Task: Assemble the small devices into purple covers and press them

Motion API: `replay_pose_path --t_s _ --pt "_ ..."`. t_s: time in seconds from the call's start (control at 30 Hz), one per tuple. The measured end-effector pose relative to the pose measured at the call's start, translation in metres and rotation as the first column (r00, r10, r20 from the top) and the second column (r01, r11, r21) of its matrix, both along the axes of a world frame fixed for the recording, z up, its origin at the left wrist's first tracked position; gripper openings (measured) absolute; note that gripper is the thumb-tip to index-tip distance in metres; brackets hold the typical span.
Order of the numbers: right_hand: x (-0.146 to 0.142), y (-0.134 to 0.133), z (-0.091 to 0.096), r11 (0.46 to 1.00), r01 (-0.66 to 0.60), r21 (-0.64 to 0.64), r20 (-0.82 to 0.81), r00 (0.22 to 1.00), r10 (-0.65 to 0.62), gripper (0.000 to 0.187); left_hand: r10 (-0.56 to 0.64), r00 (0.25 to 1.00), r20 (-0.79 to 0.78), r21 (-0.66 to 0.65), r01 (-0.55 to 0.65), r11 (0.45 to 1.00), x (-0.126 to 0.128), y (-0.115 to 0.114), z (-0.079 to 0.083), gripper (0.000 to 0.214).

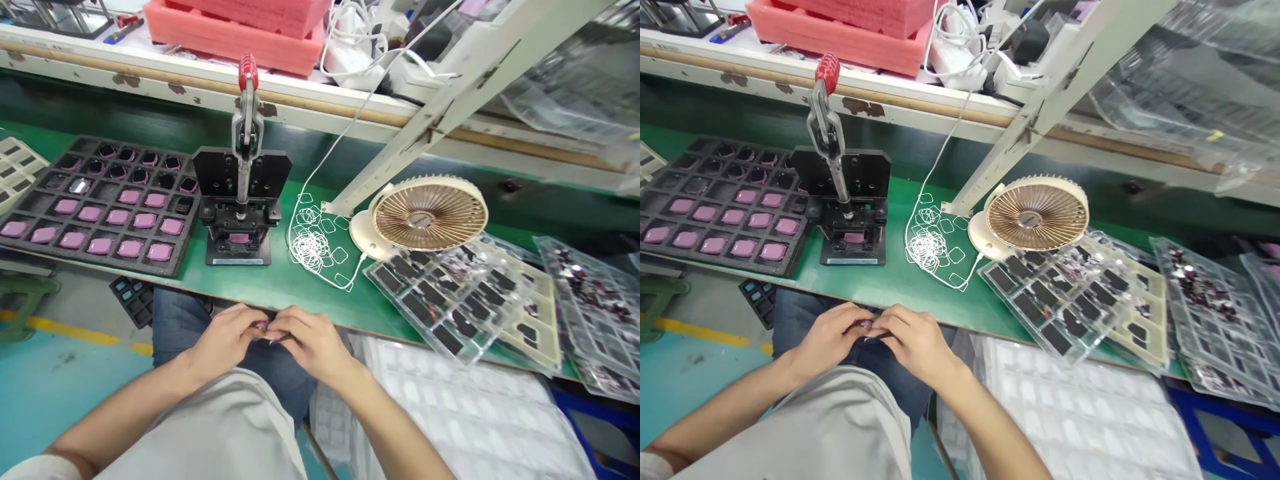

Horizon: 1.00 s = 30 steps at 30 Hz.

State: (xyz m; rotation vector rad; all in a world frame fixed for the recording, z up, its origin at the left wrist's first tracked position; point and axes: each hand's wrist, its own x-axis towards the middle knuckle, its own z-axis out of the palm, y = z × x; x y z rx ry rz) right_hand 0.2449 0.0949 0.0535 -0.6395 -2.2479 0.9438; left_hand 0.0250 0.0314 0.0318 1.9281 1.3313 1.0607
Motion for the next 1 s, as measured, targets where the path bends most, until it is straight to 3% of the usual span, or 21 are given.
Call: replay_pose_path --t_s 0.07,0.17,0.37,0.53,0.63,0.7,0.73,0.77,0.87,1.0 --pt "-0.003 -0.001 -0.004 0.978 0.061 -0.200 -0.053 0.996 -0.073 0.012 -0.032 0.999 -0.003 0.043 0.032 0.999 -0.001 0.000 0.001 0.019" --pt "-0.006 -0.002 -0.005 0.876 0.140 -0.461 -0.016 0.986 -0.166 0.035 -0.055 0.998 0.029 0.064 0.053 0.996 -0.001 0.000 0.002 0.016" --pt "-0.009 -0.003 -0.012 0.662 0.016 -0.750 -0.088 0.988 -0.123 0.051 -0.016 0.991 0.136 0.041 0.011 0.999 0.000 0.001 0.004 0.017" --pt "-0.022 -0.030 -0.012 0.632 0.135 -0.763 -0.085 0.949 -0.305 0.056 -0.016 0.970 0.242 0.027 0.009 1.000 0.004 -0.002 0.010 0.016" --pt "-0.012 -0.058 -0.019 0.683 0.314 -0.659 -0.008 0.906 -0.424 0.055 0.092 0.957 0.275 -0.240 -0.024 0.970 0.007 -0.010 0.008 0.010" --pt "0.015 -0.077 -0.032 0.670 0.566 -0.481 0.145 0.805 -0.575 0.064 0.196 0.923 0.330 -0.500 -0.005 0.866 0.008 -0.012 0.001 0.034" --pt "0.036 -0.086 -0.039 0.614 0.690 -0.384 0.220 0.714 -0.665 0.070 0.243 0.907 0.345 -0.599 0.013 0.800 0.009 -0.012 -0.003 0.044" --pt "0.062 -0.096 -0.046 0.525 0.795 -0.303 0.282 0.601 -0.748 0.074 0.280 0.892 0.356 -0.670 0.034 0.742 0.009 -0.012 -0.007 0.050" --pt "0.164 -0.124 -0.061 0.171 0.973 -0.152 0.431 0.221 -0.875 0.070 0.329 0.867 0.374 -0.758 0.082 0.647 0.013 -0.011 -0.013 0.056" --pt "0.315 -0.153 -0.063 -0.289 0.957 0.039 0.625 -0.249 -0.740 0.033 0.376 0.833 0.405 -0.835 0.170 0.523 0.022 -0.010 -0.012 0.064"
